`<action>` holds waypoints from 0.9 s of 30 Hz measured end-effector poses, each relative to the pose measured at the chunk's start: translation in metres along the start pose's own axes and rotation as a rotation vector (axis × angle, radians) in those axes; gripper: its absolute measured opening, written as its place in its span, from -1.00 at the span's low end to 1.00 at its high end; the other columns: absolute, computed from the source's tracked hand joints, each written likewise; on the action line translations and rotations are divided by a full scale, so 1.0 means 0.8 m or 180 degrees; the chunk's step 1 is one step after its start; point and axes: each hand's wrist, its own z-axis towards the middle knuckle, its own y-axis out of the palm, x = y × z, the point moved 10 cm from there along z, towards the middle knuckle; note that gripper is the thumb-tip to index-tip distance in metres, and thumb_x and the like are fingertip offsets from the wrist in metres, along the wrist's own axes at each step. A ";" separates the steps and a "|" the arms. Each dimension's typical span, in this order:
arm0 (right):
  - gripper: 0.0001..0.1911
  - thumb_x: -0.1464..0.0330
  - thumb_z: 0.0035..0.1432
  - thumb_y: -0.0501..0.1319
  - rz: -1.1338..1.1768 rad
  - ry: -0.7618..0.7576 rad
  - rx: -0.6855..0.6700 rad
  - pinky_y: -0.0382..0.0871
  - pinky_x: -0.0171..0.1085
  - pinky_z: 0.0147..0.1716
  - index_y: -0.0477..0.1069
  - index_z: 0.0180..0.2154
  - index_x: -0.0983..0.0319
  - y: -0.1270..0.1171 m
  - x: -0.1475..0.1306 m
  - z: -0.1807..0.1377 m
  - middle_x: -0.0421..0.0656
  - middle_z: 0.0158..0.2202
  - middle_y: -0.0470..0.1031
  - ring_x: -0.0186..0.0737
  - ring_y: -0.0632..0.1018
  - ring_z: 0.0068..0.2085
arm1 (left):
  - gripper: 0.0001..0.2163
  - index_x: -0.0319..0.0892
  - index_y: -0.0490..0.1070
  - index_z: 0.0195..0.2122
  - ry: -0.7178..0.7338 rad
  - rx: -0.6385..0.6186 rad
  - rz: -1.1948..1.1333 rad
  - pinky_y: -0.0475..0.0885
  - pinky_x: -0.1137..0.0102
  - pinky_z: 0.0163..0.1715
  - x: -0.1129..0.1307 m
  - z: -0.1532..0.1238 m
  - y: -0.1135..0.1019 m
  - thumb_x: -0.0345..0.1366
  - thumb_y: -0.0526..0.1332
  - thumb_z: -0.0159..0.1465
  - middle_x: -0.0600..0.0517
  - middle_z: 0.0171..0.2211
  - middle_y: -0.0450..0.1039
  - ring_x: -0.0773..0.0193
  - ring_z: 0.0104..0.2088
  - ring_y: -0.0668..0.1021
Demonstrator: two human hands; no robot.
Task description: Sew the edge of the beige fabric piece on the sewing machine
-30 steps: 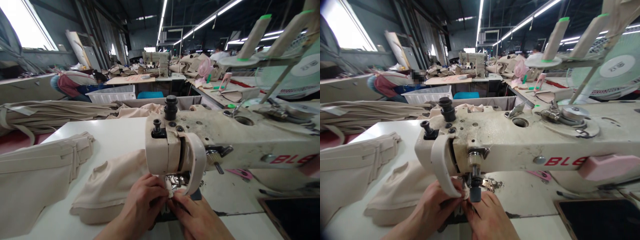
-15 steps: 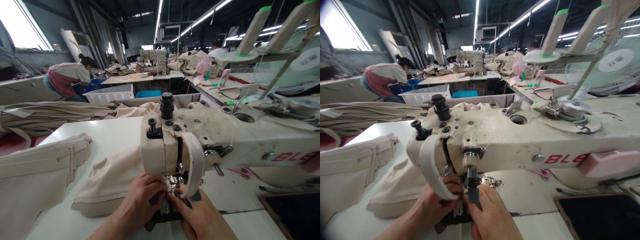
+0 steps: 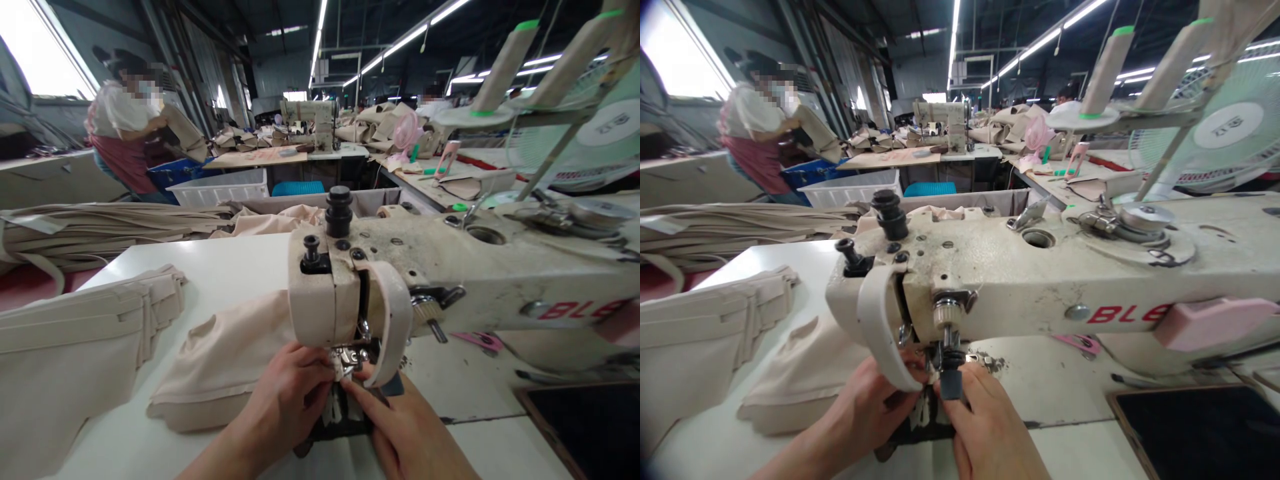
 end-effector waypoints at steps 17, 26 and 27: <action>-0.40 0.65 0.10 -0.02 0.0176 0.0162 -0.0143 0.28 0.02 0.11 0.27 0.17 0.24 0.007 0.008 -0.003 0.02 0.11 0.29 -0.01 0.25 0.17 | -0.85 -0.19 0.52 -0.45 -0.0331 0.0334 -0.0213 0.40 0.35 -0.29 -0.009 -0.005 -0.004 -0.52 0.20 0.18 0.01 -0.38 0.55 0.21 -0.33 0.53; -0.43 0.62 0.14 -0.01 0.0371 0.0235 -0.0245 0.31 -0.02 0.07 0.29 0.16 0.18 0.000 0.009 0.009 -0.04 0.07 0.38 -0.04 0.32 0.10 | -0.84 -0.20 0.49 -0.42 -0.0206 0.0215 -0.0332 0.41 0.46 -0.27 -0.008 -0.003 0.000 -0.56 0.17 0.18 0.01 -0.37 0.53 0.28 -0.32 0.52; -0.42 0.63 0.13 -0.02 0.0434 0.0229 -0.0245 0.32 -0.04 0.06 0.29 0.15 0.18 -0.002 0.009 0.010 -0.04 0.06 0.37 -0.05 0.33 0.09 | -0.84 -0.20 0.49 -0.42 -0.0221 0.0233 -0.0339 0.41 0.46 -0.27 -0.009 -0.003 -0.001 -0.56 0.17 0.18 0.01 -0.36 0.53 0.28 -0.31 0.53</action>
